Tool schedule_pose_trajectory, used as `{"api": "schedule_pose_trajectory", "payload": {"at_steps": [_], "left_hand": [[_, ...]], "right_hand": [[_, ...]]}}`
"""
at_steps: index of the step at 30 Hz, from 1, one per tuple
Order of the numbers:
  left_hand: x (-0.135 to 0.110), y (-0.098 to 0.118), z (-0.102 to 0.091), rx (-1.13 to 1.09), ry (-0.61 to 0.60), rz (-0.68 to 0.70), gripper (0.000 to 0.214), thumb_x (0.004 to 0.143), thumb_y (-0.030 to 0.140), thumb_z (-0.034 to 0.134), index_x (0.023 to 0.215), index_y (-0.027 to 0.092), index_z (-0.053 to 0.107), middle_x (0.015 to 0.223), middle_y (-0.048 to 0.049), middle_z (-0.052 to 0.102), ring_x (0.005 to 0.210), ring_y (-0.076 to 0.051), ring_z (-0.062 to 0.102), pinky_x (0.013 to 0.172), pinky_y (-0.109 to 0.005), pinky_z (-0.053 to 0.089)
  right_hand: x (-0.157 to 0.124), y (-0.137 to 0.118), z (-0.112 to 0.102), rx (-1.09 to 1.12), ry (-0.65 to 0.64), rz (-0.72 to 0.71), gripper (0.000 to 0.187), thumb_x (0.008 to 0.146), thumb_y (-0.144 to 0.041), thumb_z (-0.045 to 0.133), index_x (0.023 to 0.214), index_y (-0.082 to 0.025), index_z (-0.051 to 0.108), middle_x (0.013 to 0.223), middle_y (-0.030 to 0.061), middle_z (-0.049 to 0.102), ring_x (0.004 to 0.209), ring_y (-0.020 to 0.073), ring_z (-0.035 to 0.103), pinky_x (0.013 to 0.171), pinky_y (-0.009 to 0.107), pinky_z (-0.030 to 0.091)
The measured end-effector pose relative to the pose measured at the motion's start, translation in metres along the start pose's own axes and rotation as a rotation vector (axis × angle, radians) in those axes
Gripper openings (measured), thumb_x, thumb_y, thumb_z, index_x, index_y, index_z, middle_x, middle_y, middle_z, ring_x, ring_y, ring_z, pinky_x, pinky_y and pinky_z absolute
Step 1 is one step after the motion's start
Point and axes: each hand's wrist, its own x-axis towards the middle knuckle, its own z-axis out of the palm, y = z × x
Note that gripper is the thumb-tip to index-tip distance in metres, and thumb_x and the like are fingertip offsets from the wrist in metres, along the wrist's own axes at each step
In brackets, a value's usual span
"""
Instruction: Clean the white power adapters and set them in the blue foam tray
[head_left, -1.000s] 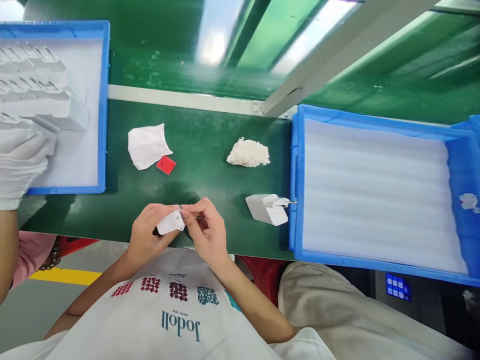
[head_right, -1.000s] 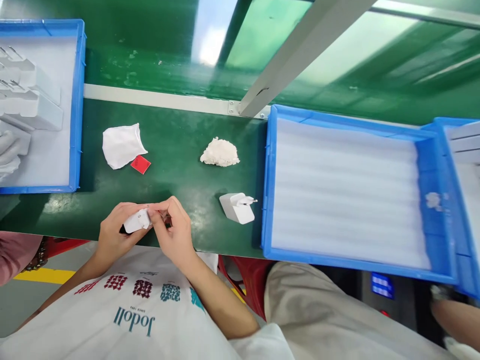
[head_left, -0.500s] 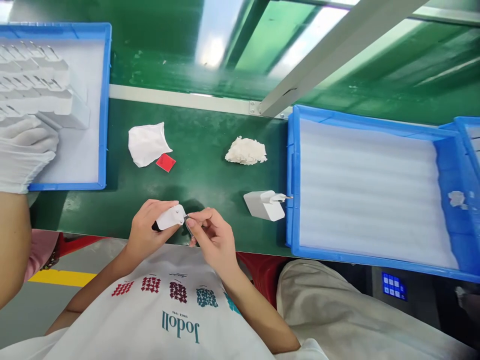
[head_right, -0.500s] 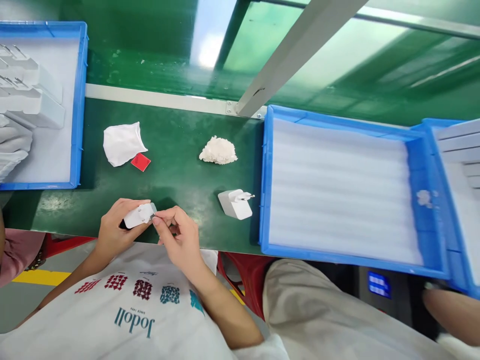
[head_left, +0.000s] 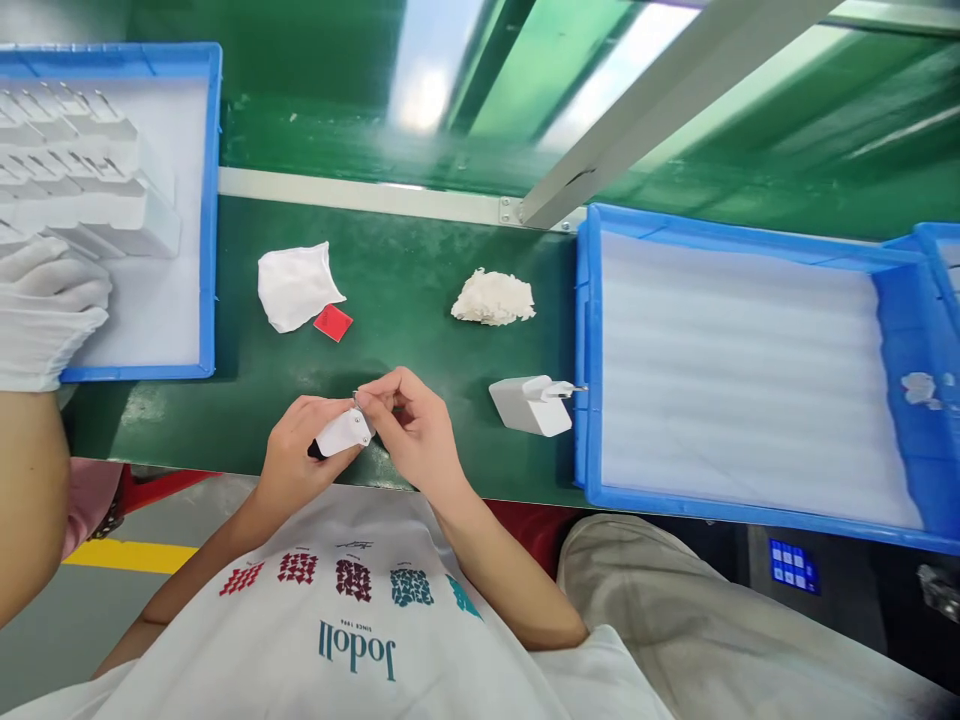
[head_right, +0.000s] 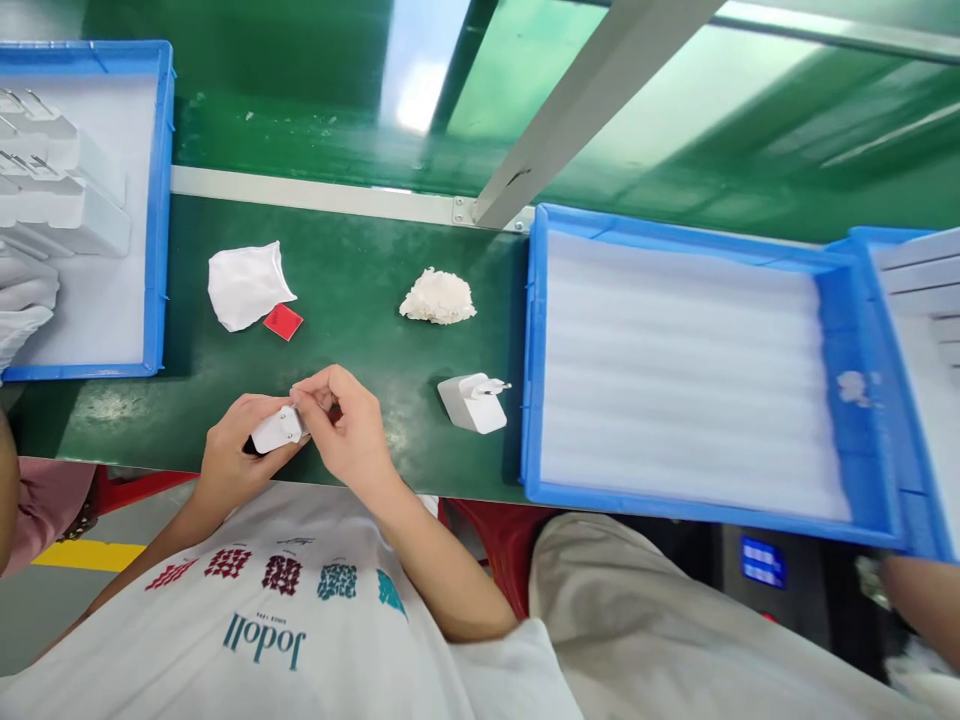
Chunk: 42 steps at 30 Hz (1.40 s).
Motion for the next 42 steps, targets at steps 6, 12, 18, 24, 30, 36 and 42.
{"api": "schedule_pose_trajectory", "payload": {"at_steps": [6,12,18,24,30,36,42], "left_hand": [[-0.002,0.000,0.002,0.018,-0.009,-0.044,0.024,0.087,0.024,0.071,0.111,0.024,0.068,0.103,-0.0034,0.077,0.089,-0.019,0.068,0.078,-0.031,0.057],[-0.002,-0.001,-0.003,0.018,-0.087,-0.091,0.036,0.086,0.025,0.070,0.121,0.024,0.065,0.110,-0.0057,0.075,0.097,-0.021,0.067,0.084,-0.033,0.057],[-0.002,-0.002,-0.009,-0.062,-0.188,-0.066,0.048,0.090,0.016,0.059,0.137,0.024,0.056,0.124,-0.0072,0.070,0.112,-0.020,0.065,0.092,-0.031,0.055],[-0.007,0.005,0.002,0.093,0.018,-0.035,0.053,0.091,0.022,0.063,0.142,0.024,0.052,0.120,-0.0081,0.072,0.103,-0.022,0.064,0.090,-0.034,0.056],[-0.012,-0.002,-0.021,-0.110,-0.276,-0.094,0.080,0.090,0.022,0.064,0.159,0.032,0.024,0.141,-0.0105,0.056,0.118,-0.024,0.059,0.094,-0.039,0.057],[-0.013,-0.005,-0.008,0.036,-0.031,-0.162,0.059,0.073,0.029,0.085,0.125,0.025,0.058,0.113,-0.0060,0.058,0.089,-0.019,0.064,0.077,-0.033,0.058],[-0.008,-0.008,-0.014,-0.085,-0.114,-0.179,0.059,0.076,0.032,0.083,0.125,0.024,0.052,0.127,-0.0094,0.065,0.108,-0.023,0.066,0.087,-0.035,0.056]], "right_hand": [[-0.033,0.014,-0.010,0.002,-0.015,0.004,0.018,0.093,-0.036,0.065,0.083,-0.022,0.066,0.069,-0.0035,0.050,0.057,0.0097,0.045,0.052,0.025,0.038],[-0.052,0.021,-0.014,0.189,0.036,0.106,0.022,0.092,-0.046,0.065,0.094,-0.023,0.065,0.072,-0.0034,0.055,0.051,0.0089,0.048,0.043,0.022,0.045],[-0.049,0.020,-0.004,0.004,0.004,-0.065,0.024,0.096,-0.040,0.060,0.113,-0.026,0.069,0.094,0.0041,0.068,0.081,0.0152,0.064,0.071,0.029,0.059],[-0.038,0.019,0.000,-0.030,0.060,-0.148,0.025,0.099,-0.037,0.056,0.119,-0.028,0.066,0.100,0.0043,0.065,0.087,0.0153,0.065,0.073,0.028,0.061],[-0.024,0.017,-0.004,0.013,0.032,-0.096,0.020,0.096,-0.040,0.059,0.106,-0.025,0.068,0.091,0.0028,0.064,0.078,0.0143,0.064,0.070,0.028,0.059],[-0.028,0.016,-0.009,0.043,0.106,-0.095,0.020,0.095,-0.043,0.061,0.101,-0.024,0.064,0.085,0.0013,0.064,0.073,0.0139,0.062,0.070,0.029,0.056],[-0.042,0.010,-0.013,-0.045,0.071,-0.081,0.016,0.096,-0.039,0.059,0.095,-0.023,0.062,0.074,-0.0018,0.061,0.065,0.0126,0.059,0.061,0.026,0.051]]}}
